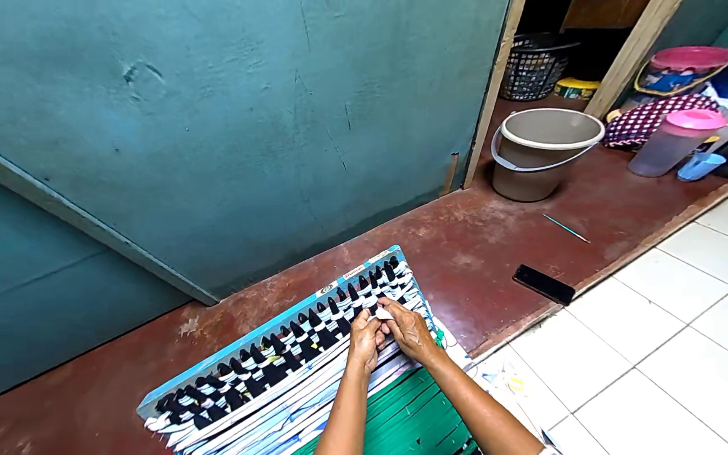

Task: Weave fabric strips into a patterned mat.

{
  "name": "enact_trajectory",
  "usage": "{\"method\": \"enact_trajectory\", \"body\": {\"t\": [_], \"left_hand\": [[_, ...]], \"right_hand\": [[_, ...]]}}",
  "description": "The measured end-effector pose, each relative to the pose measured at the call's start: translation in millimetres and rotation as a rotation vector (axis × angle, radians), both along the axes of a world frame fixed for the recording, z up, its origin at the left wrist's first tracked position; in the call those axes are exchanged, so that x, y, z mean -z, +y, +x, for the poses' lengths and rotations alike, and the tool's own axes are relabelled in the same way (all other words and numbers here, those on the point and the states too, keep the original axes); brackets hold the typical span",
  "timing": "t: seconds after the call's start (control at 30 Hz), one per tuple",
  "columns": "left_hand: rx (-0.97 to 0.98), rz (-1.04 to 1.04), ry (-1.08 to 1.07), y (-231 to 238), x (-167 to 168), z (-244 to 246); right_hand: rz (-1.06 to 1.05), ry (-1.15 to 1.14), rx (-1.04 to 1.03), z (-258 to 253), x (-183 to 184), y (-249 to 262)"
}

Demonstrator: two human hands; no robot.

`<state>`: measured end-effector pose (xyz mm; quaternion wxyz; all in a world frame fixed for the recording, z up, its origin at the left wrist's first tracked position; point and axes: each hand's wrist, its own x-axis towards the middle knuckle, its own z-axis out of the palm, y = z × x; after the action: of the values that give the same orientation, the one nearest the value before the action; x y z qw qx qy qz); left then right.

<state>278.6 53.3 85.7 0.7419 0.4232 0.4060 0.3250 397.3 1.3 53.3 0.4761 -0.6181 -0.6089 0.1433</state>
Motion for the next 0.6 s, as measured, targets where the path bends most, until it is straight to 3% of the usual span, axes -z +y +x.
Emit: {"method": "enact_trajectory", "body": {"t": [0.17,0.33,0.4,0.47,0.53,0.6], "left_hand": [[0.089,-0.008,-0.102,0,2,-12],[0.167,0.079,-0.118,-1,2,-21],[0.163,0.206,0.015,-1,2,-23],[0.199,0.477,0.340,0,-3,-28],[0.222,0.756,0.658,-1,-8,-31],[0.162,0.938,0.820,-5,-8,-29]], "right_hand": [[-0.087,0.023,-0.012,11,-12,9],[-0.431,-0.262,0.138,-9,-43,24],[-0.673,-0.322,0.136,-17,-60,33],[-0.775,-0.262,0.083,-14,-70,39],[-0.699,-0.070,-0.035,0,-63,38],[-0.623,0.173,-0.131,10,-50,36]]}}
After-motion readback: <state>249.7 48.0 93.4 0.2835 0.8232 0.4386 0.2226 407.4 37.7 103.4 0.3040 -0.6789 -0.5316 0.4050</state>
